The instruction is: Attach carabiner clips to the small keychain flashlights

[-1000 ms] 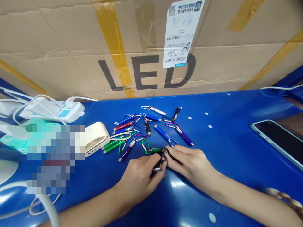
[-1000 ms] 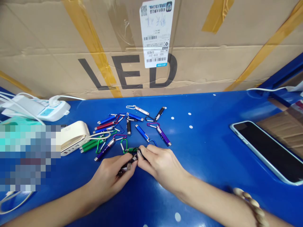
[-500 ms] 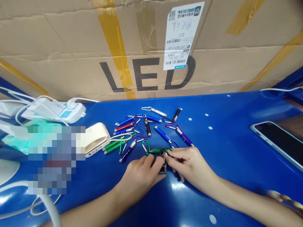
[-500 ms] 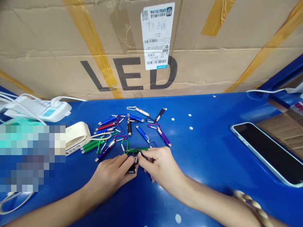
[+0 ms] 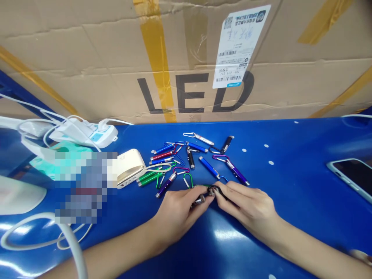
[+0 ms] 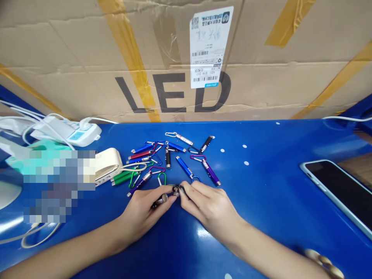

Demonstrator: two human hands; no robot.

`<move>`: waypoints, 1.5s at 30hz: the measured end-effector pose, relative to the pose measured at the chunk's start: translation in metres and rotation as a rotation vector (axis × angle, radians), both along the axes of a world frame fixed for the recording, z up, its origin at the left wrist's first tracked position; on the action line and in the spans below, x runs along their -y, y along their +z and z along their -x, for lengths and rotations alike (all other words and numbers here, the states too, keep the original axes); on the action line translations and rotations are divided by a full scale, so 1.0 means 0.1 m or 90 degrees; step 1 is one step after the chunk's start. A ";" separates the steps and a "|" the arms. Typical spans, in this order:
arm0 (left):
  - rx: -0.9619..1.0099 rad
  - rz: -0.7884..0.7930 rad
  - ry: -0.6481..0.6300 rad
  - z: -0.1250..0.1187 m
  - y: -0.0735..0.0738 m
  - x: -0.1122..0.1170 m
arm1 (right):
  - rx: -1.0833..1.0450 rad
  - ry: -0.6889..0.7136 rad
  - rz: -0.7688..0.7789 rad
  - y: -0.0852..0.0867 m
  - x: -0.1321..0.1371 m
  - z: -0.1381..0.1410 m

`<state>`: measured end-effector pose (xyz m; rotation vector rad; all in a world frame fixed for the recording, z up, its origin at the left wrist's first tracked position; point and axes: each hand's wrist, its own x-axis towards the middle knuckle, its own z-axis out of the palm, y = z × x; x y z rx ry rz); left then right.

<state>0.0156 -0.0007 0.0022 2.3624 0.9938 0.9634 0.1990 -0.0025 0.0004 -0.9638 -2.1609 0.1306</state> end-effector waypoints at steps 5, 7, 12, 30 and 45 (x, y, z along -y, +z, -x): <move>0.033 0.052 0.007 0.00 -0.02 -0.01 | 0.028 -0.011 -0.036 -0.03 0.00 -0.02; 0.043 0.069 0.016 -0.01 -0.03 -0.02 | 0.011 -0.008 -0.022 -0.02 0.00 -0.01; 0.047 0.123 0.026 0.00 -0.03 -0.05 | -0.088 -0.002 0.048 0.04 -0.02 0.02; 0.065 0.262 0.025 0.00 -0.01 -0.06 | -0.074 0.008 0.042 0.04 0.00 0.03; 0.153 0.125 0.051 -0.03 -0.02 -0.04 | -0.054 0.002 0.009 0.03 -0.01 0.04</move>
